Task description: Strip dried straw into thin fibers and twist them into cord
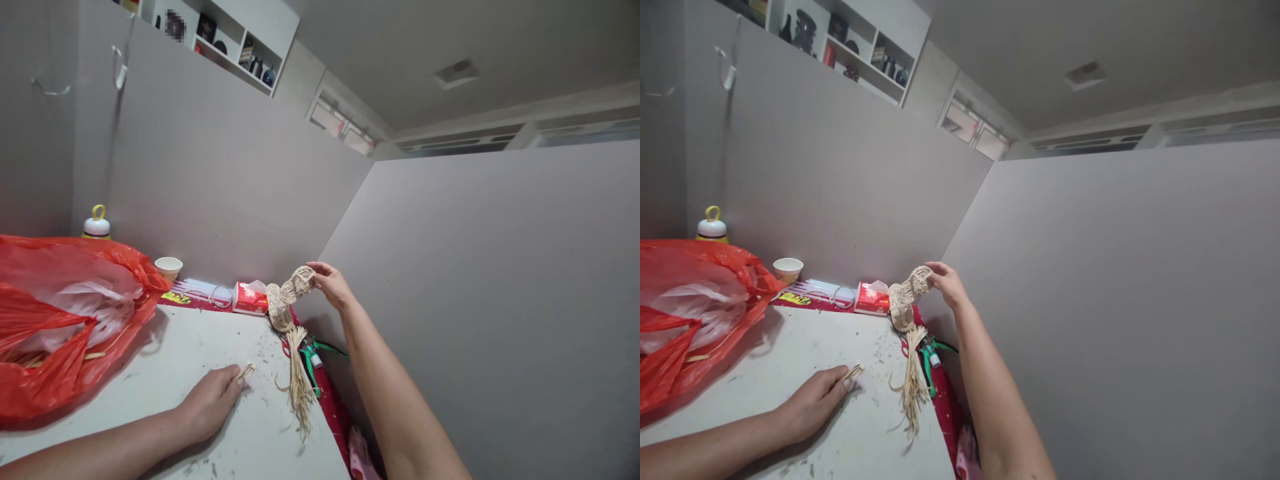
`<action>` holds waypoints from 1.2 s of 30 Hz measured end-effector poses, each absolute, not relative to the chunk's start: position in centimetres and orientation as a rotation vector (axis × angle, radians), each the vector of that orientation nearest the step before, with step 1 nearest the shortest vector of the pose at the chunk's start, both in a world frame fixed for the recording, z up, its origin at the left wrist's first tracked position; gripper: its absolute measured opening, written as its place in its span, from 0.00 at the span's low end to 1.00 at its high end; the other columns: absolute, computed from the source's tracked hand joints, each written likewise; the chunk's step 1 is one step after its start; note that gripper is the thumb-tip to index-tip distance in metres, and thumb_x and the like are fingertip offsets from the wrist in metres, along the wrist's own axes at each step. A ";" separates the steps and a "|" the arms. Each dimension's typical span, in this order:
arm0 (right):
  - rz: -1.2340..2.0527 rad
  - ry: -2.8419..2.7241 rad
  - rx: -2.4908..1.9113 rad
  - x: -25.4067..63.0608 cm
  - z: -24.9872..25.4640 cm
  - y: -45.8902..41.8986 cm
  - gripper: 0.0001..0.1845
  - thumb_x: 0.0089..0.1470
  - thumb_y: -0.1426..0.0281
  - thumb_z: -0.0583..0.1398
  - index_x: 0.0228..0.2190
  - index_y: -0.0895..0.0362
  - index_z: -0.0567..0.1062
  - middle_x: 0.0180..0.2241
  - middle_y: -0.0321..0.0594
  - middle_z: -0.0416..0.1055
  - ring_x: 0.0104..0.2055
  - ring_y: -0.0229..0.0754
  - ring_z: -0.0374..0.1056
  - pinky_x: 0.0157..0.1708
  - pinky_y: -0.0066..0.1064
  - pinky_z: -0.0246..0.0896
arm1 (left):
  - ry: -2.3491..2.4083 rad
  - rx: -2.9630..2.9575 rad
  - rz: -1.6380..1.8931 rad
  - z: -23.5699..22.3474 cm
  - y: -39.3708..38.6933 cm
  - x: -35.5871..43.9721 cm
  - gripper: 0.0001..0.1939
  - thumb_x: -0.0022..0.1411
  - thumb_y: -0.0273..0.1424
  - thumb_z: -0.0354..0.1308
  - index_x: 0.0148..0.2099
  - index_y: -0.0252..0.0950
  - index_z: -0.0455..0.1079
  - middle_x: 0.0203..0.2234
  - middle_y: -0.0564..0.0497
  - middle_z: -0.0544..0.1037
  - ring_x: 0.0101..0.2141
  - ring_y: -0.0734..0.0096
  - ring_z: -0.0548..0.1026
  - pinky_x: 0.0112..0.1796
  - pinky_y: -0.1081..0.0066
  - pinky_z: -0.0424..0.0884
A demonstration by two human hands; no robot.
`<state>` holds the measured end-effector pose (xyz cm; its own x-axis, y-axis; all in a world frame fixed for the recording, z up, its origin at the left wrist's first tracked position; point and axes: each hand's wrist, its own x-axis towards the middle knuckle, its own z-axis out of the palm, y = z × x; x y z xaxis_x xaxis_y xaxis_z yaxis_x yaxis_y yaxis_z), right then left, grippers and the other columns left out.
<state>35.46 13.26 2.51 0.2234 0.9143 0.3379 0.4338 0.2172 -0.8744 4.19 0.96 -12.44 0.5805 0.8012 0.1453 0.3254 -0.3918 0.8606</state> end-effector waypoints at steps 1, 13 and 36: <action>0.529 -1.362 -1.427 35.4 2.5 13.5 0.22 0.41 0.66 0.64 0.41 0.58 0.74 0.39 0.44 0.74 0.36 0.40 0.70 0.33 0.30 0.66 | 0.903 1.968 0.717 -12.4 0.9 4.2 0.18 0.64 0.42 0.40 0.30 0.37 0.60 0.27 0.50 0.71 0.31 0.66 0.67 0.34 0.70 0.62; 0.172 -1.094 -1.905 35.3 -0.1 14.6 0.16 0.59 0.64 0.56 0.48 0.58 0.69 0.49 0.45 0.66 0.46 0.43 0.66 0.45 0.42 0.65 | 0.881 1.959 0.735 -12.4 1.0 4.1 0.18 0.63 0.43 0.42 0.29 0.37 0.62 0.26 0.50 0.71 0.31 0.66 0.67 0.35 0.70 0.62; 1.166 -1.179 -1.277 11.1 -9.3 5.7 0.25 0.44 0.48 0.61 0.22 0.58 0.67 0.15 0.32 0.61 0.19 0.34 0.58 0.19 0.25 0.52 | 0.854 1.271 1.053 -10.8 5.2 3.4 0.13 0.56 0.39 0.52 0.33 0.32 0.66 0.14 0.56 0.64 0.16 0.75 0.63 0.22 0.74 0.58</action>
